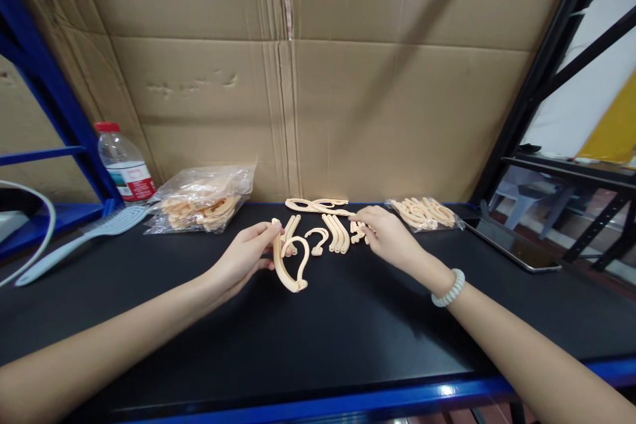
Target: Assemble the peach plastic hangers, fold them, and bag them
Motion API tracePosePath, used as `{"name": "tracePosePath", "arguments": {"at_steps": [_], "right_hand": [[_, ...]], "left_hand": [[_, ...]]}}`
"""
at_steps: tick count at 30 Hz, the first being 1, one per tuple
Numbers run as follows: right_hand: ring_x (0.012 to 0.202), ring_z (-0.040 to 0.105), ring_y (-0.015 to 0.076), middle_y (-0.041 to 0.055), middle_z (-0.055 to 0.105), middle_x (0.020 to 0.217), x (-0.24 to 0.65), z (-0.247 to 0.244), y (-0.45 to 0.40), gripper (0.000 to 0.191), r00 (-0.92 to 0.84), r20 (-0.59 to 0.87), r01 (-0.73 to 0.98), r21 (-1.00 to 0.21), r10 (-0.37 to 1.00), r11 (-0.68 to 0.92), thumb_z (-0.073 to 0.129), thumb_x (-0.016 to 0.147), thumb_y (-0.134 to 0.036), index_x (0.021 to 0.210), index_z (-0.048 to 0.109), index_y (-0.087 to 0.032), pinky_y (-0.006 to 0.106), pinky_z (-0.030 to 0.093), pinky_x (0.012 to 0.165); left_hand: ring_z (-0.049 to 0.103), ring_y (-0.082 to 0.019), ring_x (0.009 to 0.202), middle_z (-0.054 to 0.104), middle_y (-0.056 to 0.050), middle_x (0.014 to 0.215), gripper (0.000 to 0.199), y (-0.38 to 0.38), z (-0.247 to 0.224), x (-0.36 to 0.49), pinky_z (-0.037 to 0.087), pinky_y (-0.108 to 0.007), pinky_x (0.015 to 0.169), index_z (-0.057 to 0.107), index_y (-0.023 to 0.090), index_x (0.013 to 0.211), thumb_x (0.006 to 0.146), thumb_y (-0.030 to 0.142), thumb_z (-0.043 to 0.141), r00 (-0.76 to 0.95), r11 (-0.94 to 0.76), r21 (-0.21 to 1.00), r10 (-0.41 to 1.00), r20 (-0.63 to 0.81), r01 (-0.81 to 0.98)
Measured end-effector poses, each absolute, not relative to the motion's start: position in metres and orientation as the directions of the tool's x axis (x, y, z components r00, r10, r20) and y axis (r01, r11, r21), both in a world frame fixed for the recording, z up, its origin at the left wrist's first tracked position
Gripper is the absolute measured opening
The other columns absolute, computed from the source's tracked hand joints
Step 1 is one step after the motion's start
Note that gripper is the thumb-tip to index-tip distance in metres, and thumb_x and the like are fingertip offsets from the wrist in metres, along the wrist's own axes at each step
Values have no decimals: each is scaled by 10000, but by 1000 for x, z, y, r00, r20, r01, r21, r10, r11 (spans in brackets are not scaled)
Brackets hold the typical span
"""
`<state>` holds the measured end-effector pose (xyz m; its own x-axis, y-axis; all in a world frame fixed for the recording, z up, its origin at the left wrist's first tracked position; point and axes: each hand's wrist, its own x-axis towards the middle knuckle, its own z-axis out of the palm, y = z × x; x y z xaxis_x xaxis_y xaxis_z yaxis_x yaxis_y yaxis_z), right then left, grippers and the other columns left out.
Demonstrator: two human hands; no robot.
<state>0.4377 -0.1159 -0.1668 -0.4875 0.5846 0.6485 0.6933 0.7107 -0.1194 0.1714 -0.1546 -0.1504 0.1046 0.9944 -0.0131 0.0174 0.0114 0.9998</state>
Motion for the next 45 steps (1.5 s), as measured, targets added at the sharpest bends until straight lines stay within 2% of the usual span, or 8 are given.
{"name": "tracePosePath", "arguments": {"at_steps": [6,11,17,21,25,30,37,45], "right_hand": [[1241,444,256,119,592,1234,396,-158,-164,401,-776,573,401,128,262,907,588,867,-329,1235,550,-173,461,383,1030],[1231,452,248,96,641,1160,386,-165,-175,280,-853,509,334,364,115,869,514,920,-274,1166,576,-157,450,356,1026],[943,581,181,37,654,805,381,-163,-179,163,-832,517,364,230,203,903,498,930,-268,922,614,-155,415,370,980],[767,577,147,25,629,766,385,-166,-175,164,-761,579,422,98,293,901,505,924,-291,869,602,-170,377,402,913],[762,563,156,38,624,786,389,-168,-172,148,-703,616,476,34,356,879,520,913,-301,868,594,-181,341,424,818],[709,524,148,26,595,744,388,-169,-172,160,-720,604,473,68,342,878,482,924,-276,840,584,-187,335,423,803],[670,500,132,10,566,709,385,-171,-175,172,-725,604,461,70,331,884,509,916,-279,795,577,-177,332,416,834],[677,552,132,-4,614,679,380,-168,-179,124,-654,619,370,-241,435,897,599,859,-265,759,590,-191,327,446,799]], "left_hand": [[603,-114,554,658,-34,652,249,-159,-152,176,439,-167,449,520,152,809,851,395,555,88,-41,999,995,40,9],[580,-101,538,641,-16,643,218,-163,-153,178,426,-158,441,512,156,835,866,370,538,135,-60,998,989,59,-3],[575,-101,590,665,-62,816,266,-164,-153,180,449,-169,458,478,161,973,859,390,551,91,-104,994,990,105,-16],[602,-174,865,565,-102,1125,397,-166,-152,178,550,-251,573,421,201,1137,812,329,609,-58,-368,928,927,371,62],[536,-224,1058,542,-92,1191,248,-172,-151,173,550,-296,698,523,228,1103,855,220,537,371,-773,456,619,692,441],[524,-228,1096,600,-98,1113,193,-174,-152,172,491,-355,875,518,188,1097,917,229,459,774,-892,46,414,479,449],[582,-185,736,606,-43,798,230,-173,-151,174,425,-254,585,526,181,836,950,347,415,790,-819,-71,522,323,570],[562,-156,710,626,-34,812,239,-175,-150,172,380,-240,571,566,192,833,963,280,385,838,-852,-140,444,318,505]]}}
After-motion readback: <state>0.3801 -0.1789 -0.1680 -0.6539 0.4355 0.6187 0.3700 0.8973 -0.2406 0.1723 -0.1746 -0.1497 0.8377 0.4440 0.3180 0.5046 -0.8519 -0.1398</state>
